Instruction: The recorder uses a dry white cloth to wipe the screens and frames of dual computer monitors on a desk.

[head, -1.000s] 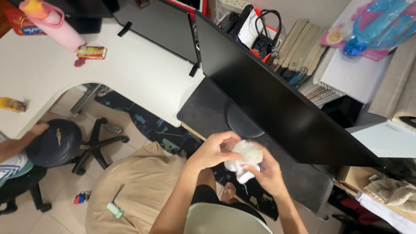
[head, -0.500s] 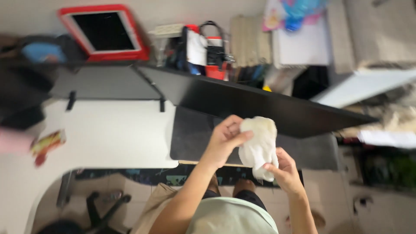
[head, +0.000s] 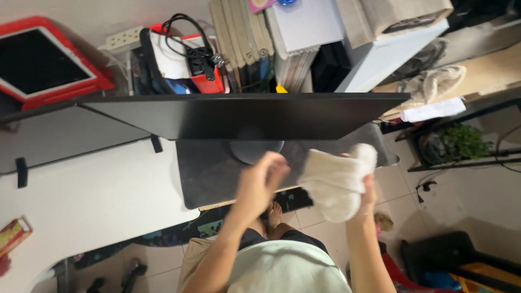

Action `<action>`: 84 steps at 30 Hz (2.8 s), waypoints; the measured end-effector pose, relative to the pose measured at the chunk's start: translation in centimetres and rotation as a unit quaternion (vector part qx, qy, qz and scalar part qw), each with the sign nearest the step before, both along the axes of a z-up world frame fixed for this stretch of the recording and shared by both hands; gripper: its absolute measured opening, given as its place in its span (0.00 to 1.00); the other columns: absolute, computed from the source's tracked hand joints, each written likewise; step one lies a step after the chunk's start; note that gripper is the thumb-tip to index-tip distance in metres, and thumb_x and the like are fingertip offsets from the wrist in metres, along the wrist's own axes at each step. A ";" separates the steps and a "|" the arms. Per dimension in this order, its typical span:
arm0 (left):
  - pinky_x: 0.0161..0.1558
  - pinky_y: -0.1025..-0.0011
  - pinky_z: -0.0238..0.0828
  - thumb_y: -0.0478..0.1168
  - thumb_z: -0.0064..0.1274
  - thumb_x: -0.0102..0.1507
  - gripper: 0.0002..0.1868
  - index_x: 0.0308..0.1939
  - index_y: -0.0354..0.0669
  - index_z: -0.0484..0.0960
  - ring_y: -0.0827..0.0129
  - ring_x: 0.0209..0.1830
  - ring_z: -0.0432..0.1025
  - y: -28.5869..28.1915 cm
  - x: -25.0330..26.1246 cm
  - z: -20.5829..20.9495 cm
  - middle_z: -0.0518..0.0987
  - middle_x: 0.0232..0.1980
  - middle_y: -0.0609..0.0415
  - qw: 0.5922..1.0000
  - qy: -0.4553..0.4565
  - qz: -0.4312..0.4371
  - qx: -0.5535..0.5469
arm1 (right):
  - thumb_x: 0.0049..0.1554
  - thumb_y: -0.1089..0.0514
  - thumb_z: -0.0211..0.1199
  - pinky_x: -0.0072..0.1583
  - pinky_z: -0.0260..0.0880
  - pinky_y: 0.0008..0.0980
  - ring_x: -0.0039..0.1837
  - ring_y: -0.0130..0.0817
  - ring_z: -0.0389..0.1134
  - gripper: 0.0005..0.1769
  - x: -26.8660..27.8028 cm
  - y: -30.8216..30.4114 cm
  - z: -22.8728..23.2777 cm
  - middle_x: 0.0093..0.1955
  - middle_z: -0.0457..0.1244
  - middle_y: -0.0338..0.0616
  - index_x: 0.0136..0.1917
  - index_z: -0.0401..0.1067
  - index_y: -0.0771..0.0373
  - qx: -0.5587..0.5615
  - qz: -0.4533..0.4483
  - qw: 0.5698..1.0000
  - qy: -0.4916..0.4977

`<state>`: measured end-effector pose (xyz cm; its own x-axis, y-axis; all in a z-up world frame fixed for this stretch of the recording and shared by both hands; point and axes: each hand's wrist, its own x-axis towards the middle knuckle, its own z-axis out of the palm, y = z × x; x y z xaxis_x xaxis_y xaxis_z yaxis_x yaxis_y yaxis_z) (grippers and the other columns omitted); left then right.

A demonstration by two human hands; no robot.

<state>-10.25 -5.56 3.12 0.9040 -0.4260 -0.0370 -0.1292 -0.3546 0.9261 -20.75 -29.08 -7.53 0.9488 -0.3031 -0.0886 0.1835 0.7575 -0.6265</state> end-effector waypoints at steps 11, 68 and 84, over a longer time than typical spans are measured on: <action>0.66 0.62 0.66 0.32 0.59 0.74 0.06 0.55 0.40 0.81 0.56 0.63 0.70 15.2 8.0 7.8 0.79 0.59 0.51 0.845 -0.447 0.276 0.100 | 0.64 0.63 0.69 0.63 0.70 0.30 0.61 0.32 0.67 0.30 -0.3 -7.4 14.3 0.63 0.64 0.47 0.75 0.63 0.72 -0.470 -0.151 0.867 0.065; 0.46 0.81 0.71 0.44 0.44 0.75 0.16 0.62 0.40 0.78 0.82 0.43 0.70 29.2 19.3 7.7 0.80 0.44 0.62 0.980 -0.081 -0.012 -0.184 | 0.47 0.62 0.70 0.50 0.65 0.40 0.52 0.46 0.63 0.41 21.6 41.4 17.5 0.55 0.58 0.52 0.73 0.62 0.65 -0.835 -0.216 0.505 0.032; 0.34 0.84 0.54 0.32 0.56 0.70 0.09 0.53 0.40 0.87 0.84 0.31 0.59 26.6 18.0 8.9 0.71 0.34 0.67 0.989 -0.069 0.099 -0.089 | 0.49 0.64 0.73 0.52 0.73 0.44 0.58 0.52 0.66 0.41 13.3 15.1 15.7 0.62 0.59 0.57 0.75 0.64 0.65 -0.864 -0.295 0.363 0.188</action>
